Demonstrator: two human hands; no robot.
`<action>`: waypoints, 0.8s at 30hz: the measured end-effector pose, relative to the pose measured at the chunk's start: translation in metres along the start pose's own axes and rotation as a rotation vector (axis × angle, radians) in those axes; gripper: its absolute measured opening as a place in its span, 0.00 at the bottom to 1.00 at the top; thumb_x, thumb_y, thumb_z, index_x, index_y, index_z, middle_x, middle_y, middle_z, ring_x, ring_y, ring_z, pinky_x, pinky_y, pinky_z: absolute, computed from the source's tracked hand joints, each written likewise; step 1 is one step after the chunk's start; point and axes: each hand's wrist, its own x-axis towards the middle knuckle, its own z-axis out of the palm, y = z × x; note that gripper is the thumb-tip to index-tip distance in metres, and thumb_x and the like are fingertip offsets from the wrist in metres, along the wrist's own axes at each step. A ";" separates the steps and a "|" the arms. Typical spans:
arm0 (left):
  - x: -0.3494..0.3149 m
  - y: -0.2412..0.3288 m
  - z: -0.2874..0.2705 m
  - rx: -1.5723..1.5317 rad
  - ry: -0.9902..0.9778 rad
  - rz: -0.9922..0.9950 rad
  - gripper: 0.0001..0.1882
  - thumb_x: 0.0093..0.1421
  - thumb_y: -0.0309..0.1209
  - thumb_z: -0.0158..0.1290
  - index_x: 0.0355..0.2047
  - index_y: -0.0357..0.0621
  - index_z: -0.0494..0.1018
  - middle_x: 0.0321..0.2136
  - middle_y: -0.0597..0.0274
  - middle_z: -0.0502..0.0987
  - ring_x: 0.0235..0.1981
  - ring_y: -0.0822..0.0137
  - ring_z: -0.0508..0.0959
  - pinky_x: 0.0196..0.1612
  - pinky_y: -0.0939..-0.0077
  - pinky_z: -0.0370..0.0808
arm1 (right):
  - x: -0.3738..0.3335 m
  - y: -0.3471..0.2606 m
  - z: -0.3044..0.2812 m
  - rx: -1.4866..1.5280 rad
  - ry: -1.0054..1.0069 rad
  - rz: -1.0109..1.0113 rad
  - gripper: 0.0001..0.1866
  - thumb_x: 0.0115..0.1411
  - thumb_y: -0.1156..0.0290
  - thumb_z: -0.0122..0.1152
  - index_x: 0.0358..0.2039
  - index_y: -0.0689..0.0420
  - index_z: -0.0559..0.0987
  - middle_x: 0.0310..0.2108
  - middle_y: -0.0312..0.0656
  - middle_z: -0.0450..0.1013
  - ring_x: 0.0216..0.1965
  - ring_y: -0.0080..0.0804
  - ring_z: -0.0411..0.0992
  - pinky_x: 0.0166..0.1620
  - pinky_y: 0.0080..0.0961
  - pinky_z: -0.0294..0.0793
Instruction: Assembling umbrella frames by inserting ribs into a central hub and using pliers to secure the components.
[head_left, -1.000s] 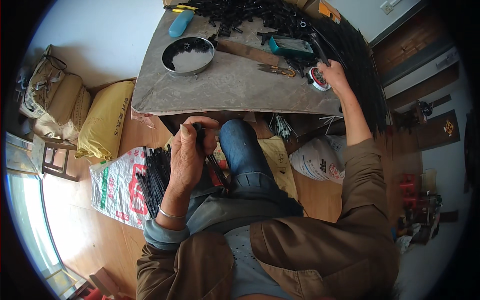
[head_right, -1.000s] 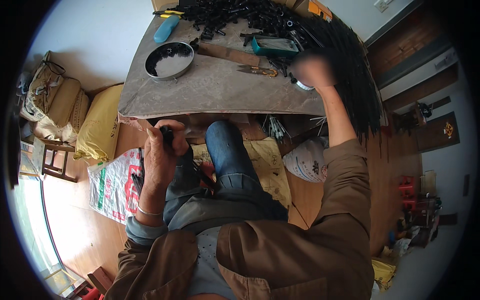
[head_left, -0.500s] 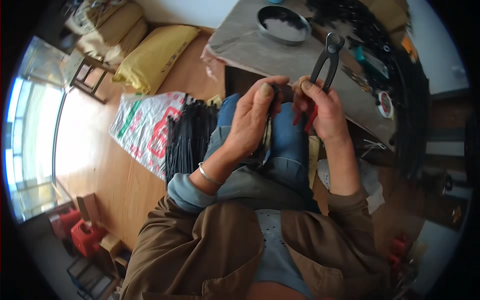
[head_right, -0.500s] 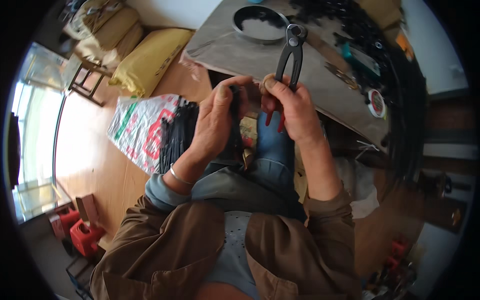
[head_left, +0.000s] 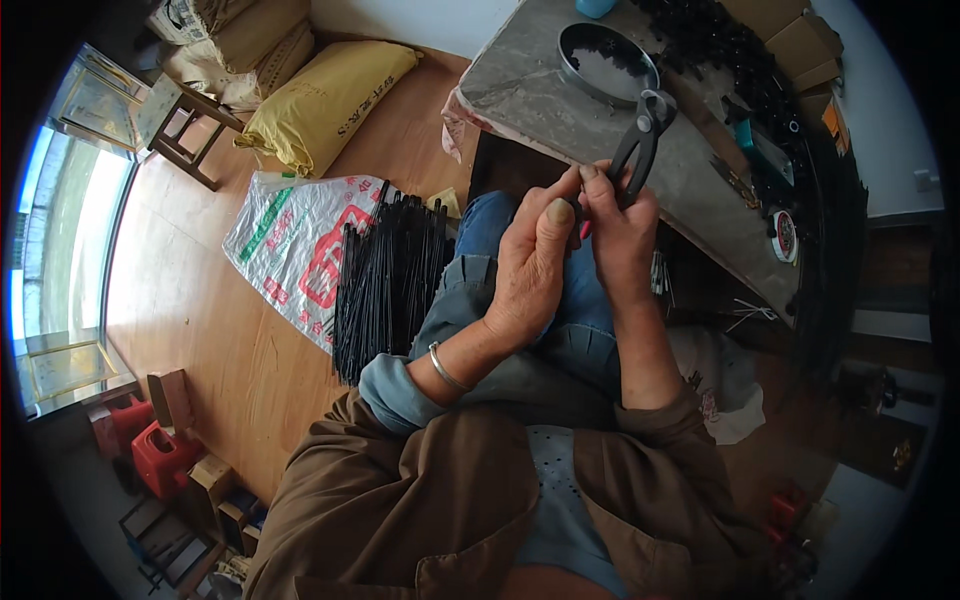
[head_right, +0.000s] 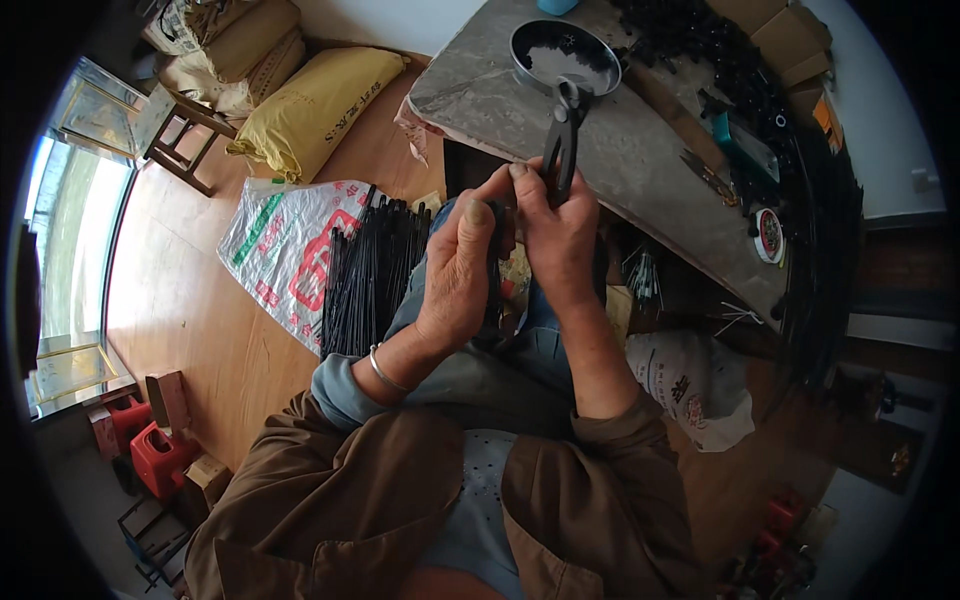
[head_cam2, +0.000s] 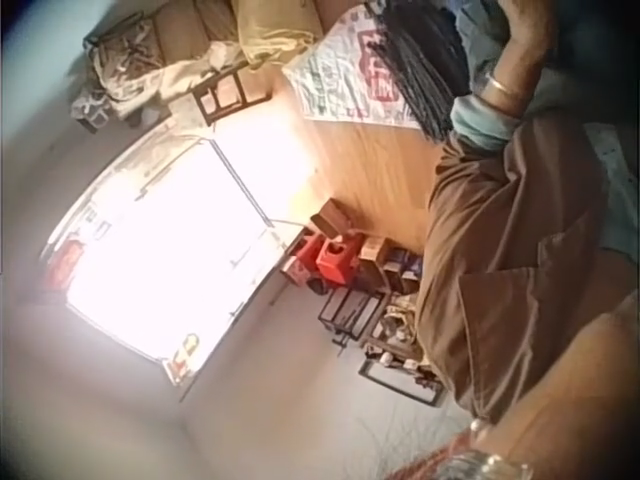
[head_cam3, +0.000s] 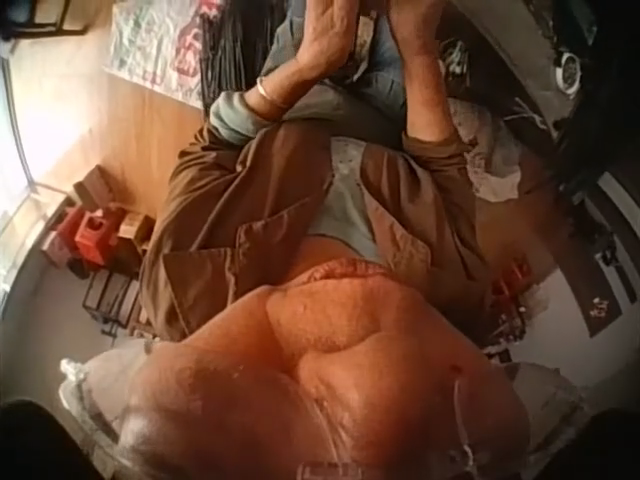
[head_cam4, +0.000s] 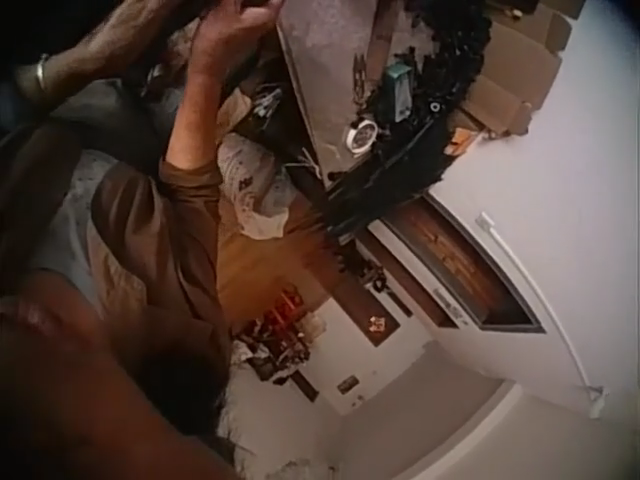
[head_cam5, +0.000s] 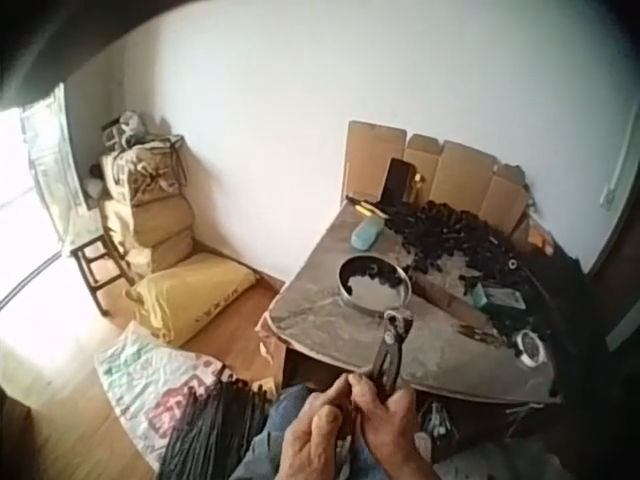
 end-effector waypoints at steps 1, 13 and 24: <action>-0.001 0.001 0.001 0.000 -0.002 -0.012 0.23 0.70 0.41 0.39 0.58 0.39 0.65 0.30 0.72 0.63 0.29 0.79 0.62 0.34 0.85 0.63 | 0.000 0.001 0.003 -0.044 0.031 -0.045 0.09 0.62 0.67 0.56 0.30 0.59 0.75 0.19 0.28 0.66 0.21 0.13 0.63 0.24 0.14 0.61; 0.006 0.000 -0.024 -0.238 0.004 -0.202 0.25 0.70 0.45 0.37 0.54 0.36 0.68 0.25 0.71 0.64 0.27 0.80 0.62 0.31 0.85 0.62 | 0.000 -0.003 0.001 -0.102 -0.082 0.004 0.10 0.63 0.65 0.57 0.30 0.58 0.76 0.19 0.26 0.66 0.21 0.11 0.60 0.23 0.12 0.60; 0.007 -0.003 -0.027 -0.203 -0.033 -0.181 0.27 0.70 0.47 0.33 0.54 0.36 0.67 0.25 0.72 0.68 0.27 0.81 0.65 0.33 0.85 0.65 | -0.014 -0.009 0.006 0.077 -0.215 0.138 0.09 0.63 0.66 0.55 0.31 0.58 0.77 0.20 0.28 0.69 0.22 0.13 0.65 0.25 0.12 0.63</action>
